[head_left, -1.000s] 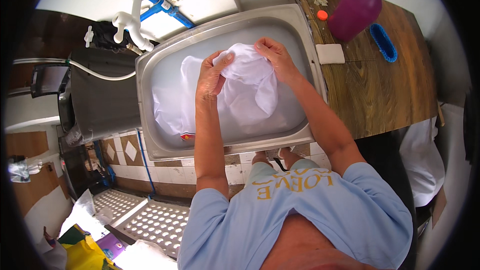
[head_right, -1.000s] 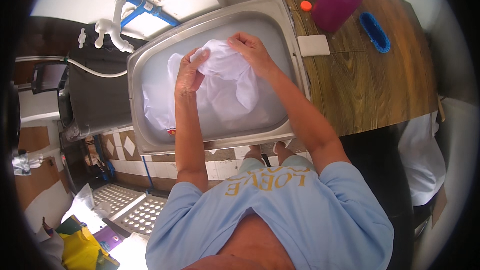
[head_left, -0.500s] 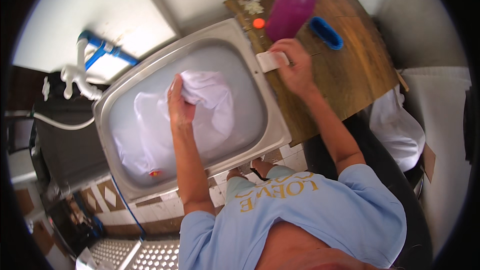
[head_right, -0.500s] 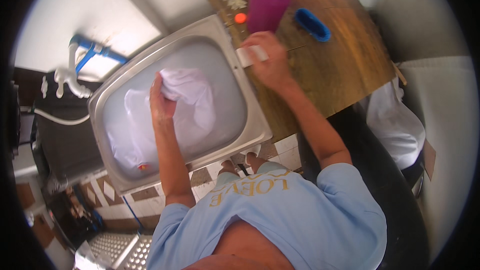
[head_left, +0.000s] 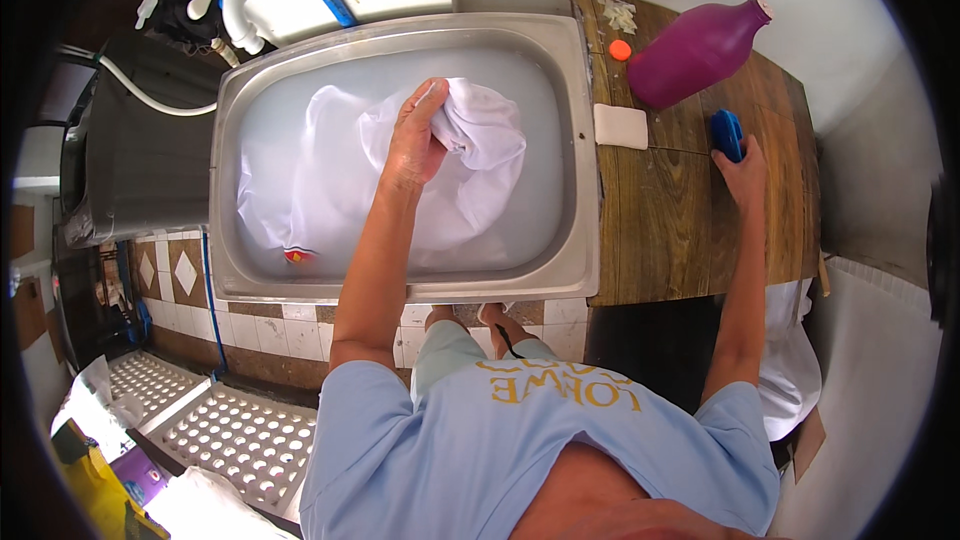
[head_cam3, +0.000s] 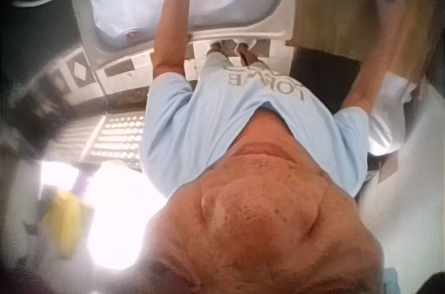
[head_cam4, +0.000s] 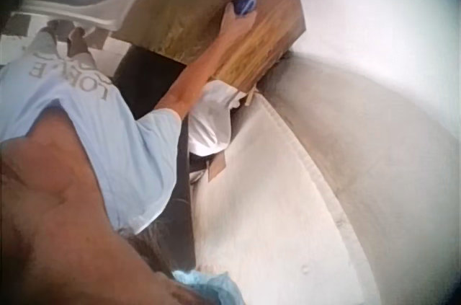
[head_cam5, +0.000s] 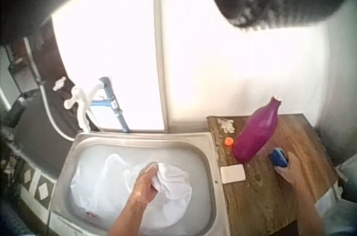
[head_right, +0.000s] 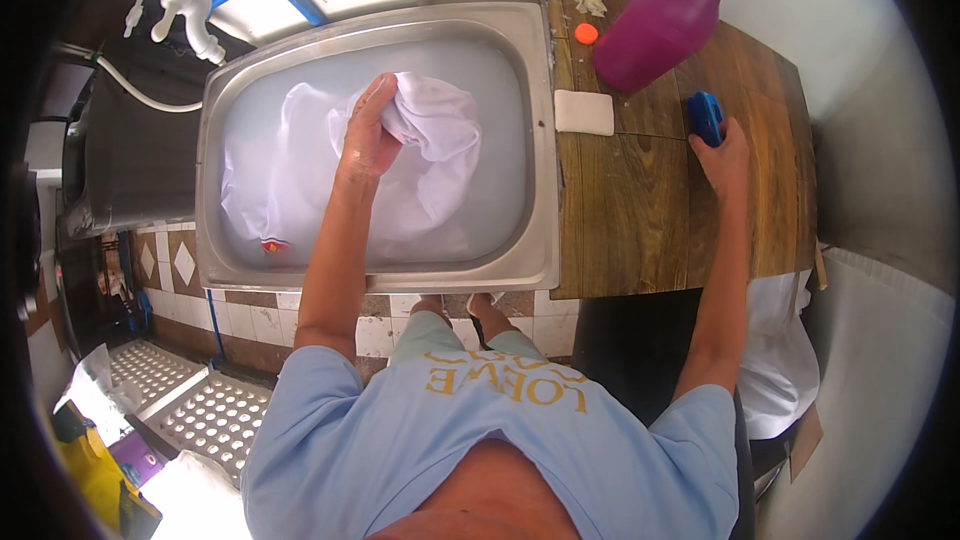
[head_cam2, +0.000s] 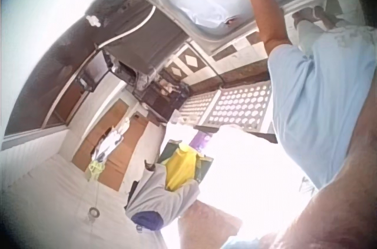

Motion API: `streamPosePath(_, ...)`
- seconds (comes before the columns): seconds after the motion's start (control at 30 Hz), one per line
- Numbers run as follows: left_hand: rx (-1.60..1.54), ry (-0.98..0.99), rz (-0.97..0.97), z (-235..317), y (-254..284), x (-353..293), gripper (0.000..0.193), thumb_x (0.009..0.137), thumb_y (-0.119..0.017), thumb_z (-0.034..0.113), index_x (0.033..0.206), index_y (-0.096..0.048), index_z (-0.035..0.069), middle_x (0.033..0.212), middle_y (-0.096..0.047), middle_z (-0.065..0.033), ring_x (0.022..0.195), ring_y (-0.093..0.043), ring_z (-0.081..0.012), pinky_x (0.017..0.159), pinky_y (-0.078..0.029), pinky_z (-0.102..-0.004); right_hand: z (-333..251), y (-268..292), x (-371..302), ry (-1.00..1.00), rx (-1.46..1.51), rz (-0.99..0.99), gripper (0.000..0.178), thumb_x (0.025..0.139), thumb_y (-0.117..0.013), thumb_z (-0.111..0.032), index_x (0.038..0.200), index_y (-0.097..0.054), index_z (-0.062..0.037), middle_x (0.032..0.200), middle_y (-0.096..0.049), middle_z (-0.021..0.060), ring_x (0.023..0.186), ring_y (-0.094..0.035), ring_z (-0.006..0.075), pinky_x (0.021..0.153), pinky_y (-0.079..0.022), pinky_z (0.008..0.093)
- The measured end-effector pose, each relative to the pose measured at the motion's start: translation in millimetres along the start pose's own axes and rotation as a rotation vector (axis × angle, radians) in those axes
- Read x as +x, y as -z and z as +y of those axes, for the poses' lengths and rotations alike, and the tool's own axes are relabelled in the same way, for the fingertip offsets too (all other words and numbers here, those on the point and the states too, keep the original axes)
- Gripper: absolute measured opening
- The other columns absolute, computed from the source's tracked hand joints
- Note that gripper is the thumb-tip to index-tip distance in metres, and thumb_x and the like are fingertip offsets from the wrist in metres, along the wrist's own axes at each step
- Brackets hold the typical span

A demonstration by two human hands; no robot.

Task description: The person washes a white shirt by hand in a sink using water and a brush, then wrings it out and places it inside a washing machine.

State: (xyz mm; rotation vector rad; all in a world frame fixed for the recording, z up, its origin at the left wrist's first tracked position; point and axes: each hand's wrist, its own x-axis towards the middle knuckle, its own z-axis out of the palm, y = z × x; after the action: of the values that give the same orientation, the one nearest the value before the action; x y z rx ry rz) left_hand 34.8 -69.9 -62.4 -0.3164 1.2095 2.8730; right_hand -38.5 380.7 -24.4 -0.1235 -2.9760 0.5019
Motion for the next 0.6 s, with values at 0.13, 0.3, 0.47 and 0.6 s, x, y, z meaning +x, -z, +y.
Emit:
streamPosePath(0.13,-0.005,-0.084,0.049,4,7,2,0.015,0.090,-0.058,0.024,0.089,-0.060,0.009,0.082,-0.061,0.0009,0.075,-0.058,-0.0094,0.066,-0.049,-0.0253,-47,0,-45,-0.162,0.643,0.054,0.043,0.078,-0.070,-0.033,0.101,-0.050,-0.0028,0.094,-0.060,0.0103,0.085,-0.059,0.0211,0.072,-0.046,0.0345)
streamPosePath(0.3,0.041,-0.146,0.166,17,19,3,0.013,0.088,-0.061,0.020,0.087,-0.060,0.007,0.077,-0.061,-0.0007,0.067,-0.059,-0.0099,0.060,-0.050,-0.0253,-189,-31,-70,-0.101,1.570,-0.289,0.043,0.083,-0.065,-0.028,0.114,-0.051,-0.0016,0.107,-0.056,0.0092,0.087,-0.056,0.0135,0.075,-0.047,0.0284)
streamPosePath(0.47,0.072,-0.213,0.195,23,21,-4,0.014,0.089,-0.060,0.019,0.085,-0.060,0.005,0.078,-0.062,-0.0035,0.067,-0.060,-0.0109,0.061,-0.051,-0.0259,-336,-69,-57,0.478,1.272,-0.184,0.044,0.080,-0.068,-0.038,0.099,-0.056,0.0001,0.078,-0.063,0.0043,0.066,-0.058,0.0174,0.059,-0.047,0.0330)
streamPosePath(0.6,-0.045,-0.251,0.304,26,18,-7,0.016,0.089,-0.056,0.017,0.079,-0.058,0.005,0.075,-0.060,-0.0041,0.066,-0.058,-0.0123,0.061,-0.050,-0.0271,-369,-103,-70,0.582,0.786,-0.271,0.047,0.078,-0.069,-0.043,0.086,-0.053,-0.0004,0.066,-0.059,0.0134,0.058,-0.056,0.0280,0.057,-0.047,0.0358)
